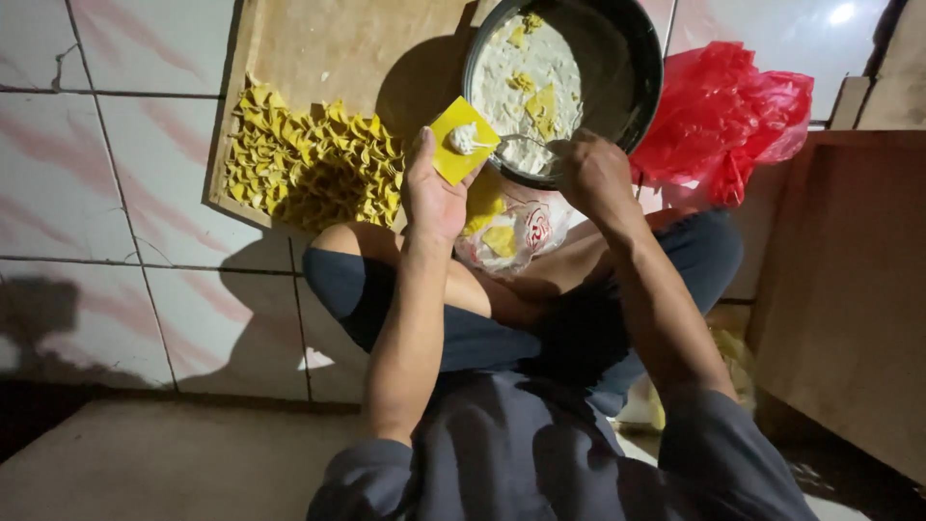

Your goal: A person is manually preparing dumplings by scooping filling into yellow dough wrappers and folding them on a wooden board.

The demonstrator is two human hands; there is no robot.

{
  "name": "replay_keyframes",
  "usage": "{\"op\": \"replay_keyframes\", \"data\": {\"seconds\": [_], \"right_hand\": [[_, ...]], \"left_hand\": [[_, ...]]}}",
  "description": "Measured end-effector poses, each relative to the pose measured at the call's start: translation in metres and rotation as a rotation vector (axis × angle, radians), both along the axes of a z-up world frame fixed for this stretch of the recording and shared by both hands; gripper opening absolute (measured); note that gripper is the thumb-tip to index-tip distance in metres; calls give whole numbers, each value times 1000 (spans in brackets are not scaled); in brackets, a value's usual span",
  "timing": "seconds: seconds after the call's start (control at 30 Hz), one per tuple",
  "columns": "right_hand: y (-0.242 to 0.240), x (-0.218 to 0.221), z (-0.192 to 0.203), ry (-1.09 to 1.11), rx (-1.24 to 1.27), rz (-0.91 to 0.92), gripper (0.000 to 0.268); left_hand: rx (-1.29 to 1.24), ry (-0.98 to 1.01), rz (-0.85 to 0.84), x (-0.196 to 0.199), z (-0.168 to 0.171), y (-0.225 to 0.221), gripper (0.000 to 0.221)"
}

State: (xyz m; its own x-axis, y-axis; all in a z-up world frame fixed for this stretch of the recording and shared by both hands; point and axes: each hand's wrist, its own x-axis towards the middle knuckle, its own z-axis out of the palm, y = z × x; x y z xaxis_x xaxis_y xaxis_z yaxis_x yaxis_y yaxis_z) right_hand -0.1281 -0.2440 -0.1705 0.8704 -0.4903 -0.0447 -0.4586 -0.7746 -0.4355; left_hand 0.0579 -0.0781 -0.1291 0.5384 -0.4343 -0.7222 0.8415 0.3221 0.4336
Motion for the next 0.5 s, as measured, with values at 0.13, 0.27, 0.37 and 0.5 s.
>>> {"op": "replay_keyframes", "data": {"seconds": [0.13,0.27,0.37,0.5], "right_hand": [[0,-2,-31,228,118,-26,33],[-5,19,16,409,275,-9,23],[-19,8,69,-53,711,32,29],[-2,-10,120,54,851,-221,24]], "left_hand": [[11,-25,2,3,10,2,31],[67,-47,-3,3,-2,6,31],[62,-38,39,1,-3,6,33],[-1,-70,53,-6,9,0,35]]}}
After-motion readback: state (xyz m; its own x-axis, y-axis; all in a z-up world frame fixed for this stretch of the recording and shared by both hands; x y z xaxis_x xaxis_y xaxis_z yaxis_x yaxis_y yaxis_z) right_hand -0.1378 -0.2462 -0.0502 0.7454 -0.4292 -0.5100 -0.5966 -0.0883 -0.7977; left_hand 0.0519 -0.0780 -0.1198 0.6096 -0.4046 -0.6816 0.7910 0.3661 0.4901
